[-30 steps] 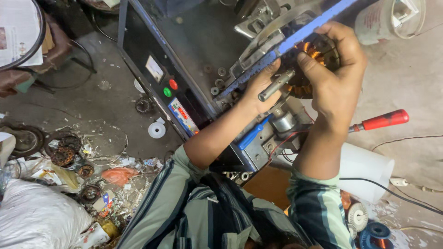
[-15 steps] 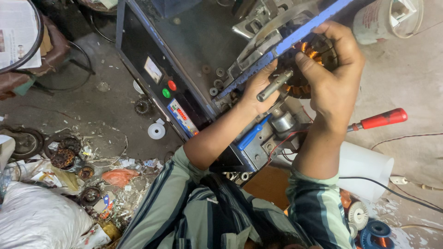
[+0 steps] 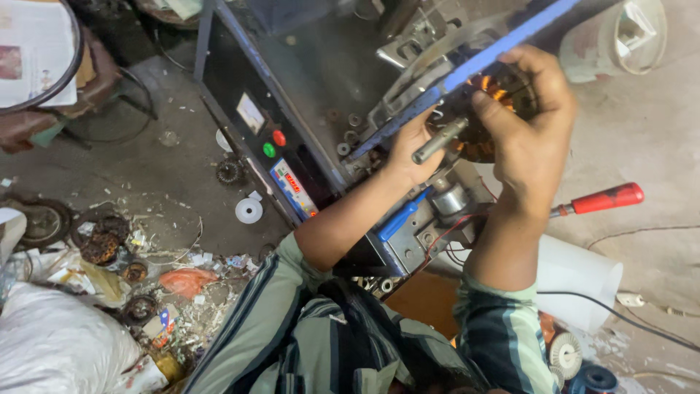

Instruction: The person operates a coil winding machine to wrap copper wire around a stator core. They repeatedly press a control button to start and stop the winding, then rotate the stator to align the next slot for winding. The process is repeated for multiple slots on the same stator.

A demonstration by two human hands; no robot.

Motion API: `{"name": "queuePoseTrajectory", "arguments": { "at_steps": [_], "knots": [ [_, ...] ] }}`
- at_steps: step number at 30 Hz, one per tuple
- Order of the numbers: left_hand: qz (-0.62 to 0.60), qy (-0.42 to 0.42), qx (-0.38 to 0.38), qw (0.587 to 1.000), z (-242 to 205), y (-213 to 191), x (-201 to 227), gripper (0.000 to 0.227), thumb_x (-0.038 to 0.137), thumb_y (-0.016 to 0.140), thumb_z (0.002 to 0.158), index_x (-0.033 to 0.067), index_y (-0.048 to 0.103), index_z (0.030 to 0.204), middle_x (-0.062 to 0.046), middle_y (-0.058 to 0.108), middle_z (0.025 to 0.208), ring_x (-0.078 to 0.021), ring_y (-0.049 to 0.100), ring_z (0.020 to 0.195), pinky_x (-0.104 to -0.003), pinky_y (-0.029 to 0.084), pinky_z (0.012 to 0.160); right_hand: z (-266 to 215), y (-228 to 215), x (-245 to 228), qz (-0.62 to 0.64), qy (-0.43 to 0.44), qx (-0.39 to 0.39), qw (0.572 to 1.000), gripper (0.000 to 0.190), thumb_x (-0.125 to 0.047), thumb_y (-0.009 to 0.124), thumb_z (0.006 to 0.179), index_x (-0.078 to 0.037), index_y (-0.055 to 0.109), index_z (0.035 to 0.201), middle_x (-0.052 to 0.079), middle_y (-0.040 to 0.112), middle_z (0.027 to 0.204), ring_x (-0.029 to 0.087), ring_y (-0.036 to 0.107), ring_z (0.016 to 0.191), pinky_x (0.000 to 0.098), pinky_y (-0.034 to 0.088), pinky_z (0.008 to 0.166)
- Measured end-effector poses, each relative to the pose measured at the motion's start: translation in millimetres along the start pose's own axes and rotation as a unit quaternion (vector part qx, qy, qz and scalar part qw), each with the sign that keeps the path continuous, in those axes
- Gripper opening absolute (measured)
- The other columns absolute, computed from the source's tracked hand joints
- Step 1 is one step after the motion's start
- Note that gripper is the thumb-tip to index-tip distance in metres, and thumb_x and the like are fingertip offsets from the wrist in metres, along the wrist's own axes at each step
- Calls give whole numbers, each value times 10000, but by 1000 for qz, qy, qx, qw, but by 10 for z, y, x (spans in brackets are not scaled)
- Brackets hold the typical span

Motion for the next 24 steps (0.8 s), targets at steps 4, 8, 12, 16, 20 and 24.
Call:
{"name": "queuePoseTrajectory", "arguments": {
  "at_steps": [4, 8, 12, 16, 20, 24],
  "knots": [
    [134, 9, 16, 991, 71, -377, -128, 372, 169, 653, 999, 35, 622, 1345, -121, 680, 1271, -263, 663, 1114, -416, 524, 1004, 26, 10, -16, -25, 8, 18, 999, 379, 155, 709, 946, -1, 604, 1275, 41, 665, 1158, 122, 629, 1053, 263, 510, 989],
    [695, 135, 44, 705, 130, -582, -163, 650, 13, 620, 790, 53, 541, 1434, -112, 690, 1235, -247, 701, 955, -379, 602, 876, 62, 76, -120, -8, 33, 27, 999, 407, 106, 681, 875, -46, 600, 1244, 36, 679, 1159, 120, 667, 1074, 274, 557, 993],
    [-7, -2, -3, 1000, 431, -674, -328, 233, 211, 583, 1126, 12, 663, 1220, -93, 711, 1228, -218, 671, 1132, -368, 508, 1064, 51, 57, -173, -89, -9, 15, 996, 403, 109, 736, 935, -25, 609, 1294, 40, 670, 1151, 110, 653, 1030, 250, 535, 967],
    [3, 4, -32, 999, 455, -594, -271, 276, 282, 609, 1142, 27, 674, 1225, -77, 729, 1230, -217, 668, 1146, -387, 485, 1069, 22, 13, -72, -44, -1, 30, 999, 390, 142, 715, 898, -18, 617, 1240, 37, 663, 1121, 98, 641, 993, 240, 525, 948],
    [-17, -21, -52, 998, 340, -426, -242, 268, 275, 636, 1119, 34, 682, 1227, -81, 729, 1237, -231, 671, 1154, -392, 485, 1075, 5, 20, -38, -41, 12, 34, 998, 379, 146, 715, 931, -7, 608, 1261, 45, 665, 1124, 106, 646, 982, 247, 541, 947],
    [16, -20, -45, 999, 313, -237, -154, 244, 226, 668, 1092, 43, 672, 1254, -64, 717, 1257, -207, 666, 1161, -393, 485, 1066, 40, 58, -82, -26, 6, 25, 999, 426, 145, 708, 920, -11, 602, 1303, 44, 667, 1135, 104, 648, 989, 243, 544, 945]
  ]
}}
Point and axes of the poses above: each hand's wrist, its own z-axis towards the middle knuckle, its own y-axis out of the palm, x = y × z, the point moved 3 cm from there along z, towards the middle knuckle
